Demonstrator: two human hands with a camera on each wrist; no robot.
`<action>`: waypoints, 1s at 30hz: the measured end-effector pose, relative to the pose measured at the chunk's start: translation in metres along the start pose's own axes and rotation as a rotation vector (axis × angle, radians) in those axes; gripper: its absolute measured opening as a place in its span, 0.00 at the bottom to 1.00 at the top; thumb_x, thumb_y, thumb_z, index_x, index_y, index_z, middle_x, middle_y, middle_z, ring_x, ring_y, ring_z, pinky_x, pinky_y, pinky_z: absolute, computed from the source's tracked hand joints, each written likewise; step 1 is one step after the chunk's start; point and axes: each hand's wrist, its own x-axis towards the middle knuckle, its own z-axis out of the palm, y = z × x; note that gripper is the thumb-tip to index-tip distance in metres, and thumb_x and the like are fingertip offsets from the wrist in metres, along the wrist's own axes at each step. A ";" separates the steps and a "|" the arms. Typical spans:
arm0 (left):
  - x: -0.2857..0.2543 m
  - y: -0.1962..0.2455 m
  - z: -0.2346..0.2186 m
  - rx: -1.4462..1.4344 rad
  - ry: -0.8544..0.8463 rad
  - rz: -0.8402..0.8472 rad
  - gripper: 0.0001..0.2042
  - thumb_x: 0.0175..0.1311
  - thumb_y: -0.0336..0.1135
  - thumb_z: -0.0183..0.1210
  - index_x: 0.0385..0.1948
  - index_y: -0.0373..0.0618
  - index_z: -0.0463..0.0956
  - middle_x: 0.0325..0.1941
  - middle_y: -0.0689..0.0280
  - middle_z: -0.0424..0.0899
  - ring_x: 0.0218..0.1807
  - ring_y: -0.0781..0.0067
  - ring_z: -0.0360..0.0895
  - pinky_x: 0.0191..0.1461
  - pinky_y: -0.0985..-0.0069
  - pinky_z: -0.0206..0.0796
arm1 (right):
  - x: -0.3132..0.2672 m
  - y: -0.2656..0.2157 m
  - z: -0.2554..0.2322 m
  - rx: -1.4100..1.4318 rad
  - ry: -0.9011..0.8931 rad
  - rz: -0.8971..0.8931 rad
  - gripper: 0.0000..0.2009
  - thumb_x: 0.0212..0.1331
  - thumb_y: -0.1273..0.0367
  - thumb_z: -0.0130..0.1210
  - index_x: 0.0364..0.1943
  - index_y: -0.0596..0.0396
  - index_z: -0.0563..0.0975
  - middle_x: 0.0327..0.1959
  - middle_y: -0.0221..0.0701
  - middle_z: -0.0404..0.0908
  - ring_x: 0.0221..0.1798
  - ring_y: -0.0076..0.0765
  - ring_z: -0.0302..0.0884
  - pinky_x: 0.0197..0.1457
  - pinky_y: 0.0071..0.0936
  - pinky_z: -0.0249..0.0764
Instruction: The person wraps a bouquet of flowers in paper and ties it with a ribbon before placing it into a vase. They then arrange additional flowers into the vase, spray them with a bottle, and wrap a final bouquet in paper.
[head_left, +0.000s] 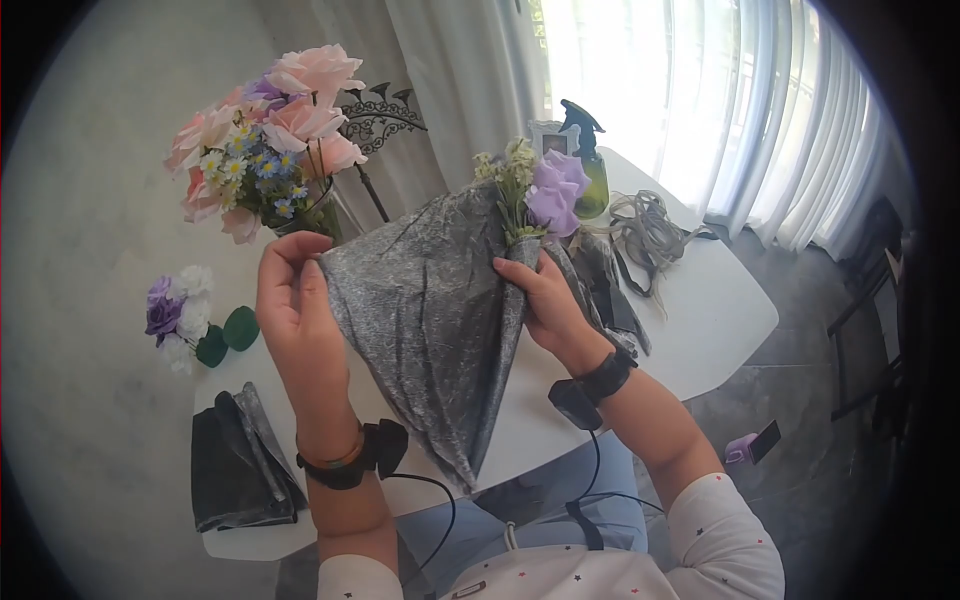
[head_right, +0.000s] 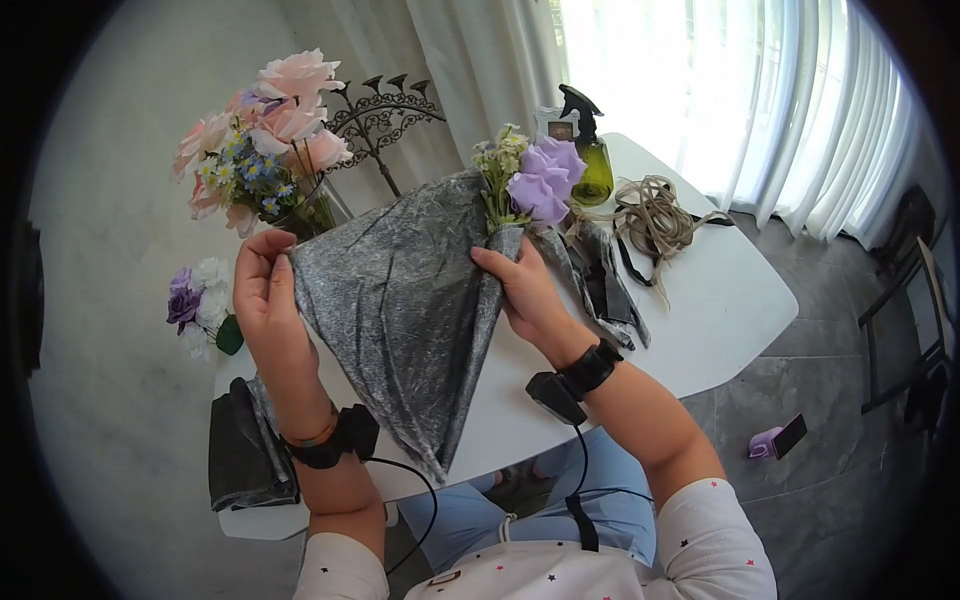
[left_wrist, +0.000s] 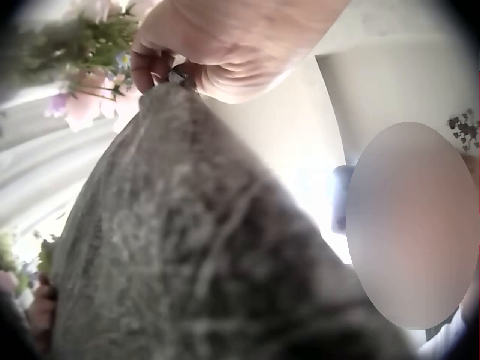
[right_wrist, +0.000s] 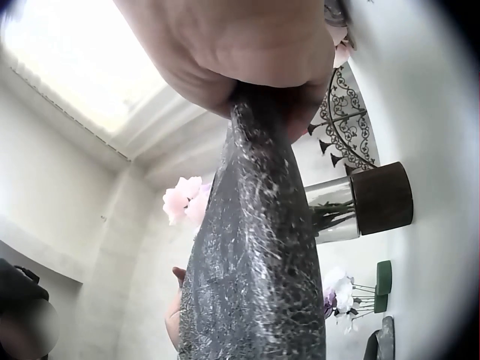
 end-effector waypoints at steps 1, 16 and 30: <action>0.004 -0.002 -0.007 -0.003 -0.004 0.002 0.08 0.66 0.23 0.43 0.41 0.36 0.71 0.38 0.68 0.75 0.43 0.81 0.69 0.54 0.85 0.57 | 0.001 0.002 0.000 -0.039 0.017 -0.031 0.17 0.57 0.75 0.56 0.50 0.58 0.67 0.43 0.32 0.76 0.44 0.28 0.78 0.48 0.27 0.76; -0.006 -0.034 -0.015 0.816 -0.603 -0.073 0.19 0.64 0.43 0.54 0.42 0.32 0.72 0.42 0.46 0.77 0.45 0.46 0.74 0.50 0.62 0.64 | -0.001 0.004 0.002 -0.099 -0.165 0.010 0.27 0.56 0.79 0.55 0.61 0.53 0.62 0.52 0.29 0.74 0.51 0.27 0.74 0.55 0.27 0.72; -0.007 -0.030 0.022 0.404 -0.247 -0.064 0.13 0.67 0.37 0.54 0.26 0.36 0.70 0.18 0.74 0.61 0.24 0.87 0.55 0.26 0.82 0.47 | 0.001 0.004 -0.008 -0.001 -0.118 0.127 0.25 0.59 0.72 0.55 0.61 0.52 0.62 0.52 0.29 0.72 0.50 0.25 0.74 0.56 0.26 0.71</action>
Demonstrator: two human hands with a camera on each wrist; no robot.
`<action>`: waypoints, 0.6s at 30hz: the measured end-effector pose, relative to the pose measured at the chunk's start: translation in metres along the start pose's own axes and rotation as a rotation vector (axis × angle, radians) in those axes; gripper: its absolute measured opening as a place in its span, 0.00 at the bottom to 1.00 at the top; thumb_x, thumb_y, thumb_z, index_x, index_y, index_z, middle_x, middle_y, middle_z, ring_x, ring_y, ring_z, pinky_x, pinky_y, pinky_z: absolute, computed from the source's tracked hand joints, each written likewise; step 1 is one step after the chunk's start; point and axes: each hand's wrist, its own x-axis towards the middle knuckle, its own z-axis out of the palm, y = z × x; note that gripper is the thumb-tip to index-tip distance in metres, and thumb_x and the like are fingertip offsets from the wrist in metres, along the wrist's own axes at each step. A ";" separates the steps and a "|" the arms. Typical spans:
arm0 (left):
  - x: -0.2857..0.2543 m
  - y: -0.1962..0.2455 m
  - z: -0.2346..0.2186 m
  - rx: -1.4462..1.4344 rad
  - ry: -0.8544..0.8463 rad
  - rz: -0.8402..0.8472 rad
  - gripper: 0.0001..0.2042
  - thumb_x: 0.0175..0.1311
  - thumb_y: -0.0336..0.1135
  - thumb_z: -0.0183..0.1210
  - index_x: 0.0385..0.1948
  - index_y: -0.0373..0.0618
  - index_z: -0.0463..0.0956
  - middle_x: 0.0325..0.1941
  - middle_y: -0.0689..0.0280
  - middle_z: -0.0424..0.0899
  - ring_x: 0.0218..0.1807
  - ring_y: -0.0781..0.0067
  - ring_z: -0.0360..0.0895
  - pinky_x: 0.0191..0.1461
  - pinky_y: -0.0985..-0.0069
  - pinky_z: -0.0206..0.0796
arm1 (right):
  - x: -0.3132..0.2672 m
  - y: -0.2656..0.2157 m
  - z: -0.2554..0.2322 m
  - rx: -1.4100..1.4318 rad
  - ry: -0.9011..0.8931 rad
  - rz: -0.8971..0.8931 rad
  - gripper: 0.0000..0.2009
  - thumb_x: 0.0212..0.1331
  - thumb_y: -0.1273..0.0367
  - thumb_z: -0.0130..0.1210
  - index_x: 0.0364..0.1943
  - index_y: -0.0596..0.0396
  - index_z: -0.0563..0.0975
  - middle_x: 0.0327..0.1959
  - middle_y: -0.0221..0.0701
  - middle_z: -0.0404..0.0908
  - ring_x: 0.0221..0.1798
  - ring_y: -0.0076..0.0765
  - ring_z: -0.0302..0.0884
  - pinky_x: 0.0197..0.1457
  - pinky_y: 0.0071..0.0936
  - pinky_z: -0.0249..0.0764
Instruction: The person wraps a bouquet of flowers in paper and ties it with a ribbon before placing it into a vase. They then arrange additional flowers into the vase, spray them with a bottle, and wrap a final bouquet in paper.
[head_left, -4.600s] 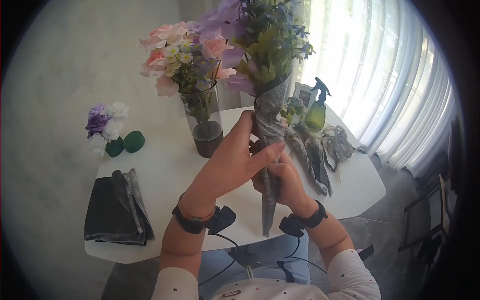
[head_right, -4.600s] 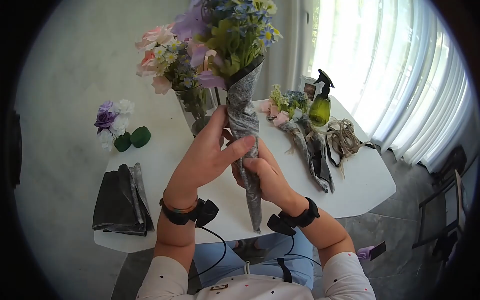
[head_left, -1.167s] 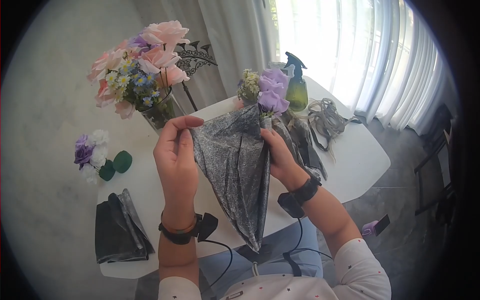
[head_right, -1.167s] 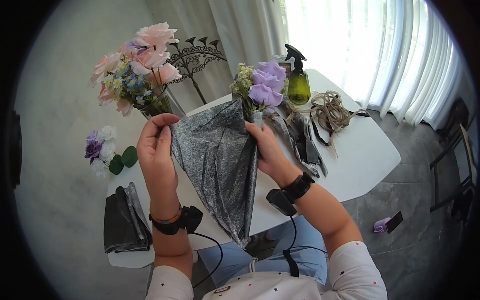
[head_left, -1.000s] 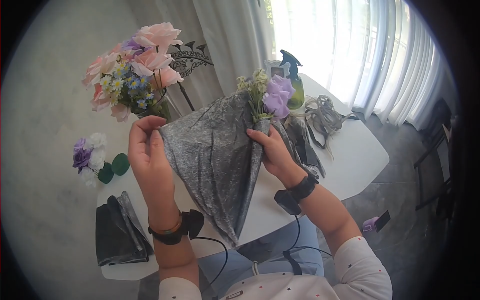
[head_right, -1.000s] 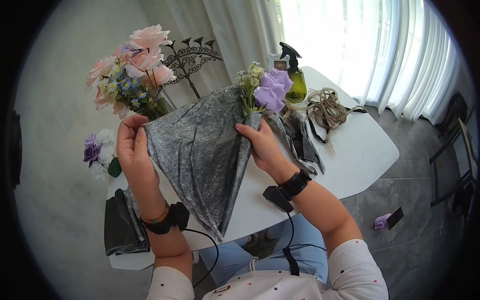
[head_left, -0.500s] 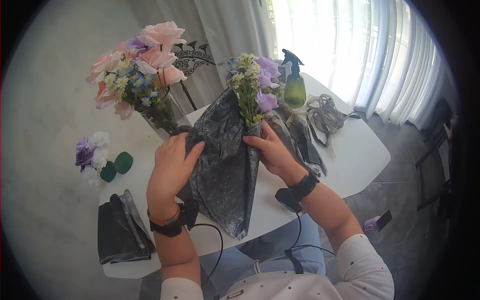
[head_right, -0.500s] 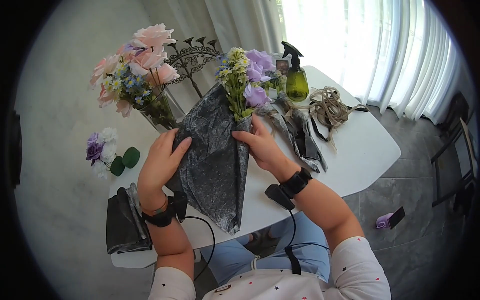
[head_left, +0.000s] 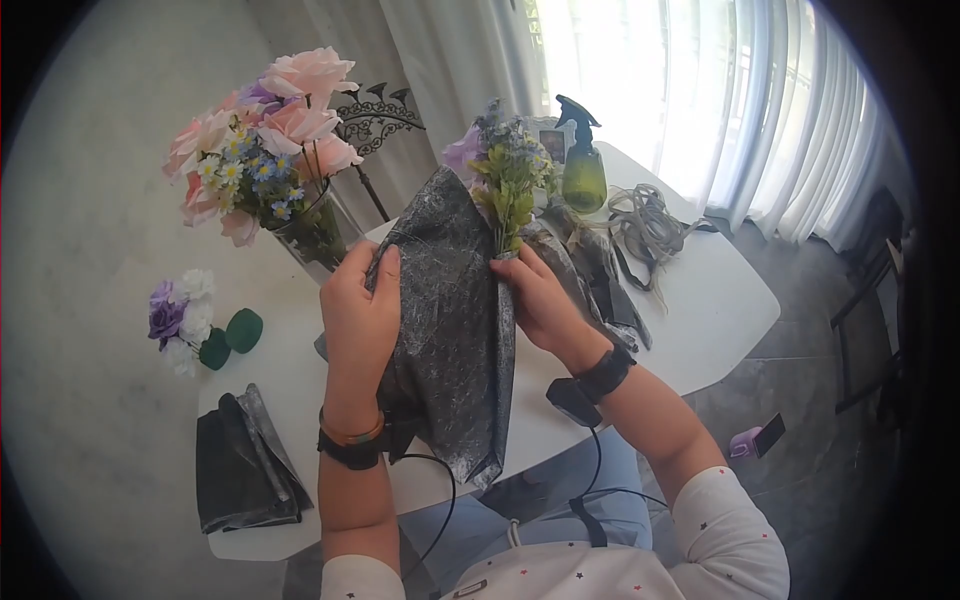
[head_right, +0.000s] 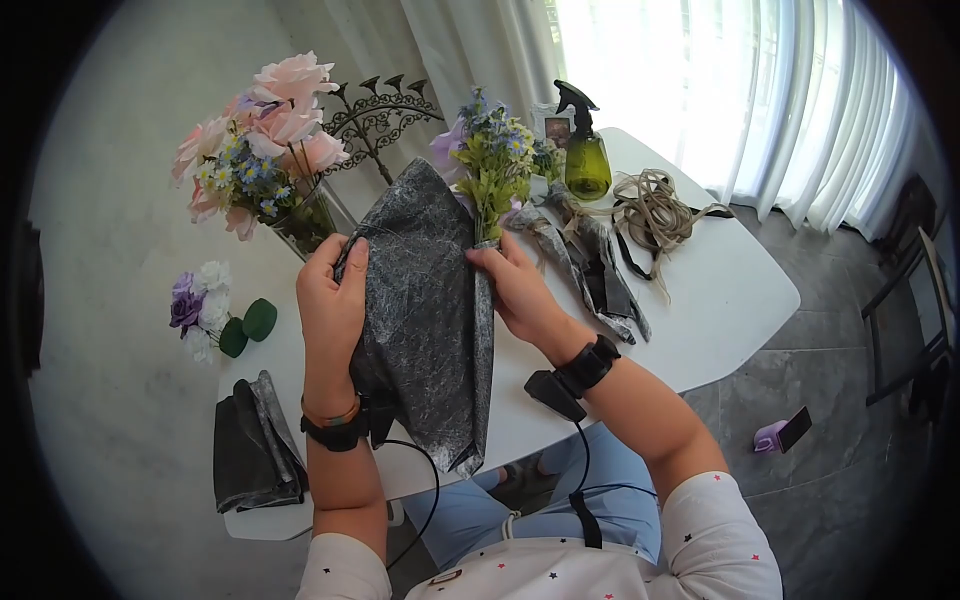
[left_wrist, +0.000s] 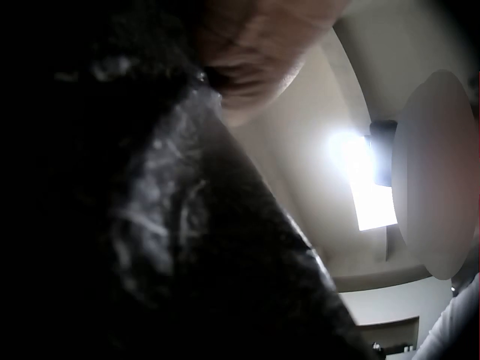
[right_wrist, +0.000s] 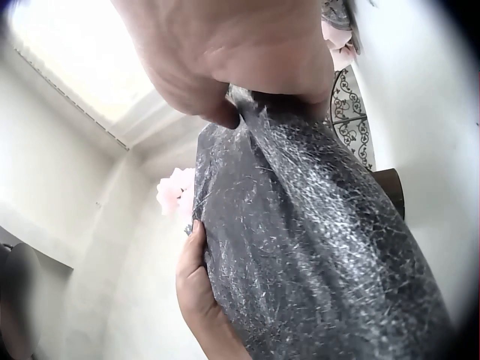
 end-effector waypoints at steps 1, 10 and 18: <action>0.000 0.000 0.000 -0.012 0.005 0.010 0.13 0.67 0.37 0.54 0.26 0.37 0.71 0.18 0.75 0.62 0.24 0.87 0.56 0.26 0.83 0.47 | -0.003 -0.002 0.012 -0.022 0.039 -0.053 0.24 0.59 0.73 0.55 0.60 0.54 0.63 0.51 0.30 0.73 0.50 0.25 0.74 0.55 0.26 0.71; 0.001 0.008 -0.034 -0.146 0.206 0.048 0.10 0.66 0.33 0.56 0.27 0.37 0.72 0.23 0.79 0.66 0.26 0.90 0.55 0.27 0.87 0.46 | -0.001 -0.004 0.005 -0.099 -0.025 0.024 0.17 0.60 0.73 0.51 0.53 0.57 0.67 0.43 0.28 0.77 0.42 0.22 0.77 0.48 0.23 0.75; -0.002 0.012 -0.032 -0.148 0.211 0.080 0.10 0.66 0.32 0.55 0.25 0.38 0.71 0.22 0.79 0.64 0.26 0.90 0.53 0.27 0.86 0.45 | 0.004 0.004 0.002 0.063 0.046 0.057 0.14 0.61 0.71 0.47 0.52 0.55 0.67 0.44 0.26 0.76 0.41 0.20 0.76 0.46 0.23 0.75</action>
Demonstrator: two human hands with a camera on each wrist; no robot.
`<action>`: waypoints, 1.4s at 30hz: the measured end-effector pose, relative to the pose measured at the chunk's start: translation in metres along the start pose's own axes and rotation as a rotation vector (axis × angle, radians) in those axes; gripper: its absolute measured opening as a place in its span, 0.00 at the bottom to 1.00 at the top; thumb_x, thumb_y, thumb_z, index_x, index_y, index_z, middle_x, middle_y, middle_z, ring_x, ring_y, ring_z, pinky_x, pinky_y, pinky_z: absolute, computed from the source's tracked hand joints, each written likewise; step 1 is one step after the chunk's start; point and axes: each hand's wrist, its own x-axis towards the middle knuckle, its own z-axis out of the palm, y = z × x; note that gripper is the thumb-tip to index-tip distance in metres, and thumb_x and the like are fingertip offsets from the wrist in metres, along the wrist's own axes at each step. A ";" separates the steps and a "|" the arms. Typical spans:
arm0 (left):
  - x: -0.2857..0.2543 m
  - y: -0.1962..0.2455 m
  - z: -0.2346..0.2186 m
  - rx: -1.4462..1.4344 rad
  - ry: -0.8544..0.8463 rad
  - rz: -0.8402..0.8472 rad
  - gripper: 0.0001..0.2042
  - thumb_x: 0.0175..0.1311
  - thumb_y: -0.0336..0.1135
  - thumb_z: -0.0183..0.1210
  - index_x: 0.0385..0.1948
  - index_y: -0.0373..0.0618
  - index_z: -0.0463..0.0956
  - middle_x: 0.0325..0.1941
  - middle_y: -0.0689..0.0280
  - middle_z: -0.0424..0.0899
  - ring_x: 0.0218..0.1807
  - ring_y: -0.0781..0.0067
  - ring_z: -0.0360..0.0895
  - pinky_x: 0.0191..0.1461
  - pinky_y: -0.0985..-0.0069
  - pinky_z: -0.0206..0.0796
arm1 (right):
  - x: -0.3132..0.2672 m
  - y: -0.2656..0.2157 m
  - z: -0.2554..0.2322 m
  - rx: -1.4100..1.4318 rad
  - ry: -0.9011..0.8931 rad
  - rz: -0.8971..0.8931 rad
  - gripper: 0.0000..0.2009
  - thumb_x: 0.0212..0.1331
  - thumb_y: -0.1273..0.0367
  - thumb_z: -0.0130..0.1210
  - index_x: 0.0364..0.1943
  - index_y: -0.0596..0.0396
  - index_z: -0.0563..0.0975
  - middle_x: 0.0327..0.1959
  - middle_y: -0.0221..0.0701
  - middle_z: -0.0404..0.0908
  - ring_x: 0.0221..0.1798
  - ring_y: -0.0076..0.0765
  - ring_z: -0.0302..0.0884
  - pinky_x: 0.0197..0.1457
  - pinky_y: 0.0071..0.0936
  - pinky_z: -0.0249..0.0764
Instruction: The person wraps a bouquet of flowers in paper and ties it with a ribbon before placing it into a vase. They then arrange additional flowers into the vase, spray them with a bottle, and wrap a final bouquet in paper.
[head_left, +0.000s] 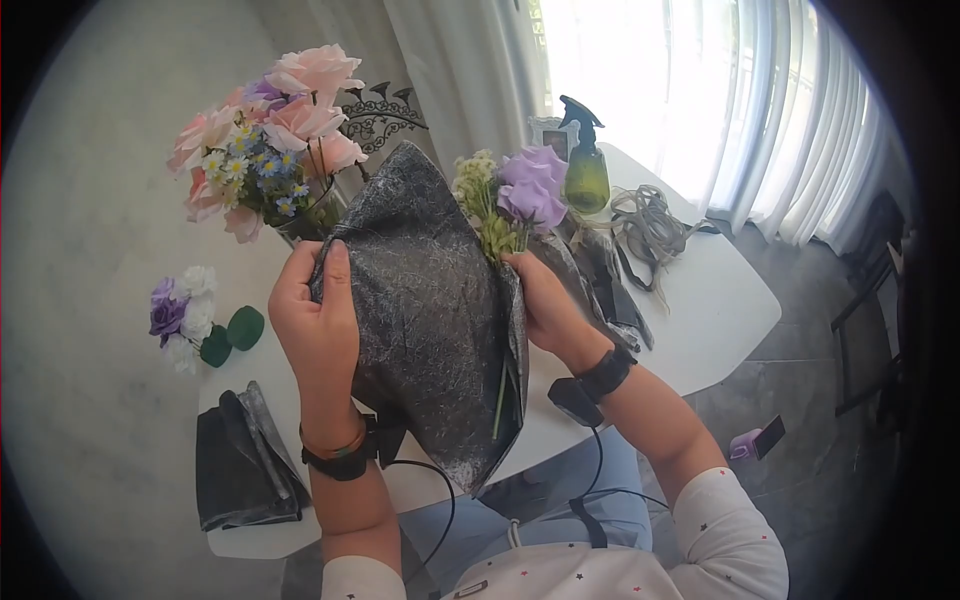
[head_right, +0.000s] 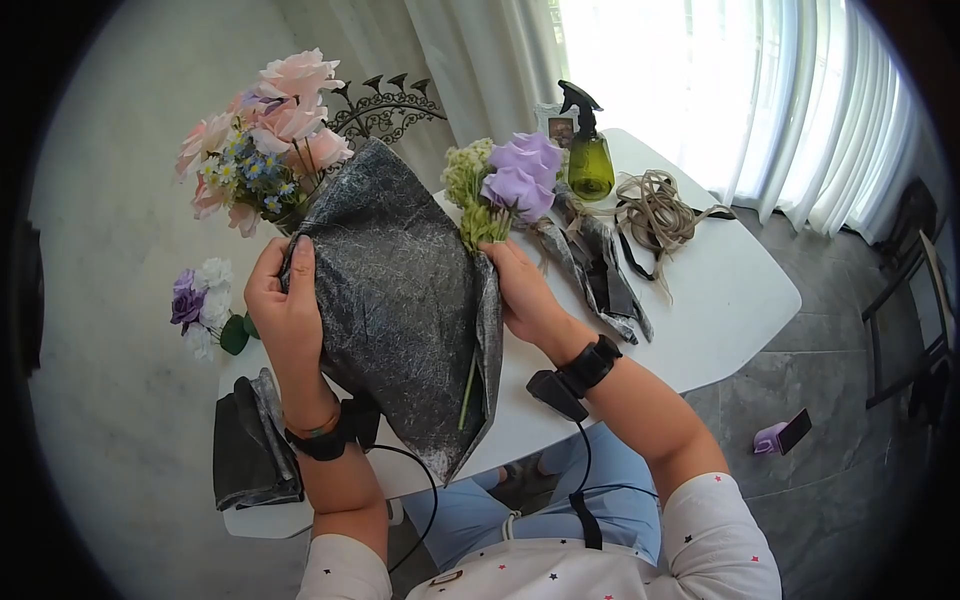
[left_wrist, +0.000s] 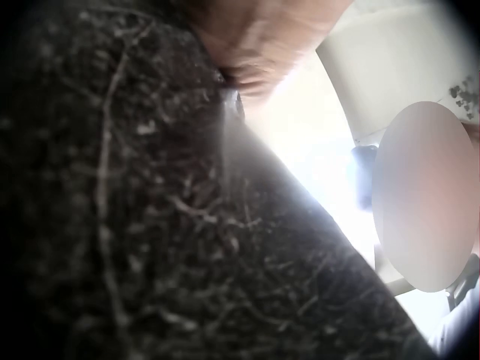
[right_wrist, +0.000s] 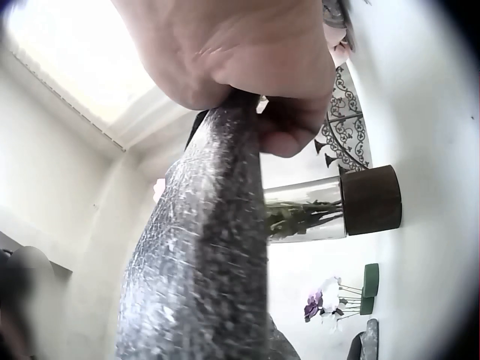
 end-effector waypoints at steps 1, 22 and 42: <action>0.000 0.002 -0.001 0.001 0.001 0.001 0.10 0.66 0.32 0.55 0.25 0.38 0.71 0.22 0.79 0.64 0.26 0.90 0.53 0.27 0.86 0.45 | -0.006 -0.001 0.007 -0.038 0.007 -0.059 0.16 0.61 0.72 0.49 0.53 0.56 0.67 0.44 0.27 0.76 0.43 0.21 0.76 0.47 0.23 0.75; 0.004 0.009 -0.023 0.037 0.066 -0.058 0.12 0.66 0.33 0.55 0.23 0.37 0.70 0.22 0.77 0.66 0.28 0.89 0.56 0.30 0.87 0.48 | -0.006 -0.014 0.007 -0.080 -0.061 -0.132 0.19 0.54 0.79 0.50 0.52 0.60 0.67 0.46 0.30 0.76 0.46 0.26 0.77 0.51 0.24 0.75; 0.004 -0.007 -0.062 0.188 0.150 -0.078 0.12 0.65 0.34 0.55 0.23 0.37 0.70 0.21 0.76 0.65 0.27 0.86 0.56 0.30 0.84 0.50 | -0.009 -0.014 0.006 0.062 0.056 -0.173 0.12 0.54 0.80 0.48 0.43 0.64 0.69 0.38 0.34 0.76 0.38 0.29 0.76 0.43 0.28 0.76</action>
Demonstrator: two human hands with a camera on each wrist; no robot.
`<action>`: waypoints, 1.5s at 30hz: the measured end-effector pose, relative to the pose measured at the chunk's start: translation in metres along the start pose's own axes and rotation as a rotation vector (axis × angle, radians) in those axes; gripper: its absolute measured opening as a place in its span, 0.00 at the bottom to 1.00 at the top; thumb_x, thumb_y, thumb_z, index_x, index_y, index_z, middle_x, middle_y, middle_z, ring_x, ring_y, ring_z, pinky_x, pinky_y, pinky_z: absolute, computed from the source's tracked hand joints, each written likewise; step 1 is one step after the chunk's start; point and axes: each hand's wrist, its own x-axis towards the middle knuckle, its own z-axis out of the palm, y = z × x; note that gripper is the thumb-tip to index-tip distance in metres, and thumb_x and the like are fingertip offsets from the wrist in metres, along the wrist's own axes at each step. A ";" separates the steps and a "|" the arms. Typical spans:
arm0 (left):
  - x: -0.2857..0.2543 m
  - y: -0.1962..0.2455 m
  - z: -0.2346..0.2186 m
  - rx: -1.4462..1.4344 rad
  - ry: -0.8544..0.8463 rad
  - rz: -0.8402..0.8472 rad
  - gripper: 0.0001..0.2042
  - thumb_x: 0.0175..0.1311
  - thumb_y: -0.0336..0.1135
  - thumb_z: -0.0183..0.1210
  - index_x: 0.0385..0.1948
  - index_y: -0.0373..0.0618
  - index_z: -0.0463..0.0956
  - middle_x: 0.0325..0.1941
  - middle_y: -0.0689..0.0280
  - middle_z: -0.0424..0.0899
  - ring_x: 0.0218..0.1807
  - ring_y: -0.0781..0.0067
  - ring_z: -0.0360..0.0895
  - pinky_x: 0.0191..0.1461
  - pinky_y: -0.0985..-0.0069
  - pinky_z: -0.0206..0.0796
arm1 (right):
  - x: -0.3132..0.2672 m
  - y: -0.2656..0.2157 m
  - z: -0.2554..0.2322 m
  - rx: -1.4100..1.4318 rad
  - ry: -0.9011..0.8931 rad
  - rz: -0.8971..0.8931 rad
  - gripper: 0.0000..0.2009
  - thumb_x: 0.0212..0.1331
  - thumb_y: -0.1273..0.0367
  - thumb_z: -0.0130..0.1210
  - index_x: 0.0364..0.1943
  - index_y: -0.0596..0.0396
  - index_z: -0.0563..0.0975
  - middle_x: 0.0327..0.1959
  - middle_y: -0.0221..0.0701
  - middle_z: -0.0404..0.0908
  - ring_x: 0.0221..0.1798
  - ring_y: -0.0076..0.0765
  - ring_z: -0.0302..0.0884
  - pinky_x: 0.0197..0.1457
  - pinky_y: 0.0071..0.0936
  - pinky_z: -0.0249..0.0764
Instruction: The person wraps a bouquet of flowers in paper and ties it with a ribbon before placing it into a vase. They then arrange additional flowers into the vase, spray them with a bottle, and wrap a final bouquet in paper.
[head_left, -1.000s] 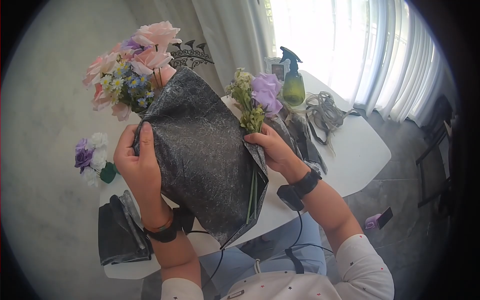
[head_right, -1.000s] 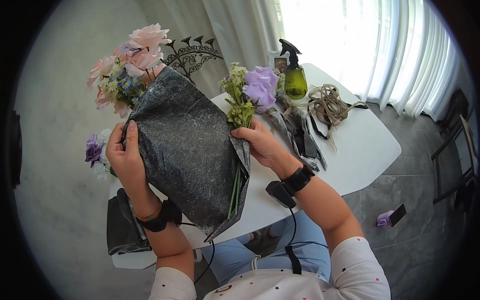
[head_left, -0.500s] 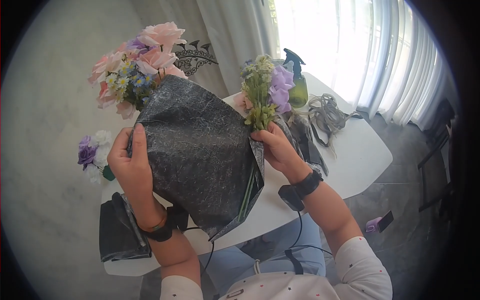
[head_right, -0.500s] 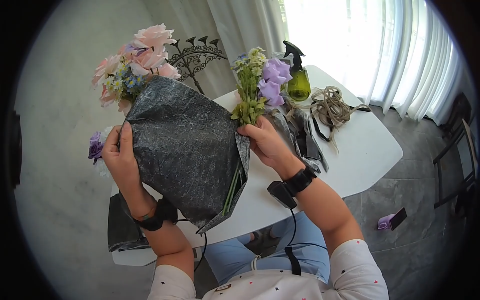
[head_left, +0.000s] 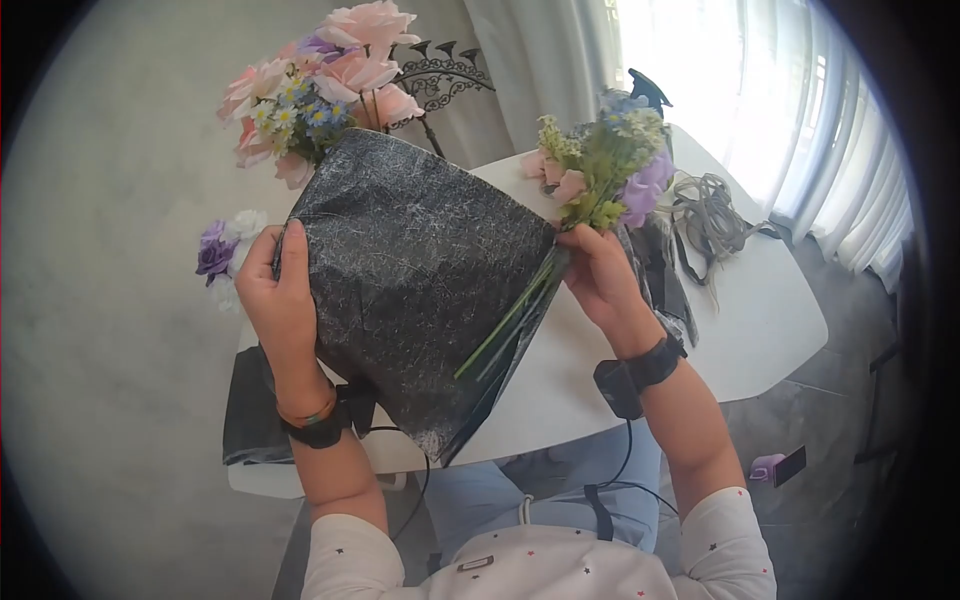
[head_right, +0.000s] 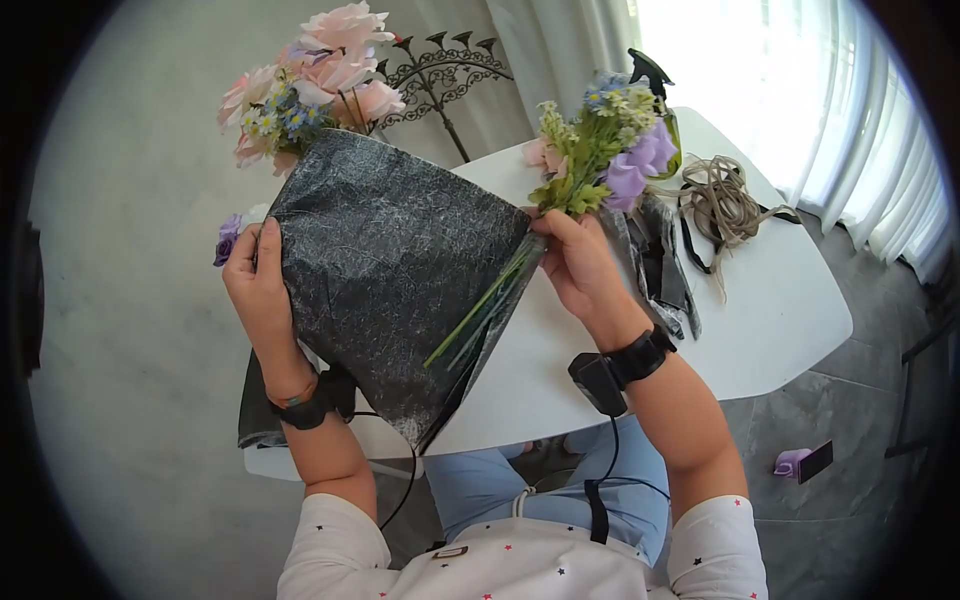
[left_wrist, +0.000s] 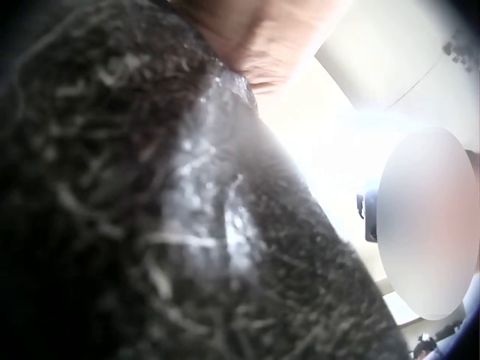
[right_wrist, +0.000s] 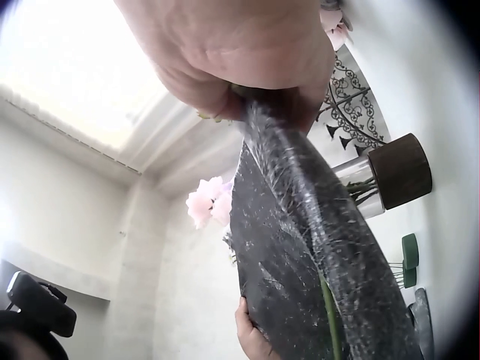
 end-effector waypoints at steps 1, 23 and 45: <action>0.002 -0.002 -0.005 -0.004 0.026 -0.001 0.12 0.65 0.34 0.56 0.23 0.36 0.71 0.22 0.76 0.66 0.27 0.86 0.57 0.31 0.84 0.51 | 0.002 -0.001 0.000 -0.001 0.040 -0.027 0.12 0.53 0.80 0.47 0.43 0.65 0.68 0.38 0.35 0.76 0.38 0.31 0.76 0.43 0.28 0.76; 0.063 -0.141 -0.251 0.120 0.050 -0.595 0.07 0.61 0.33 0.56 0.34 0.41 0.77 0.31 0.71 0.77 0.34 0.79 0.72 0.40 0.81 0.62 | -0.004 0.007 0.008 -0.125 -0.066 0.205 0.01 0.55 0.77 0.42 0.30 0.57 0.64 0.27 0.28 0.66 0.19 0.19 0.54 0.22 0.20 0.56; -0.014 -0.236 -0.286 1.144 -0.580 -0.818 0.42 0.50 0.59 0.63 0.65 0.49 0.56 0.60 0.43 0.68 0.65 0.50 0.65 0.66 0.61 0.57 | -0.006 0.008 0.007 -0.228 -0.079 0.239 0.06 0.54 0.77 0.41 0.36 0.55 0.65 0.27 0.30 0.69 0.18 0.19 0.57 0.22 0.20 0.58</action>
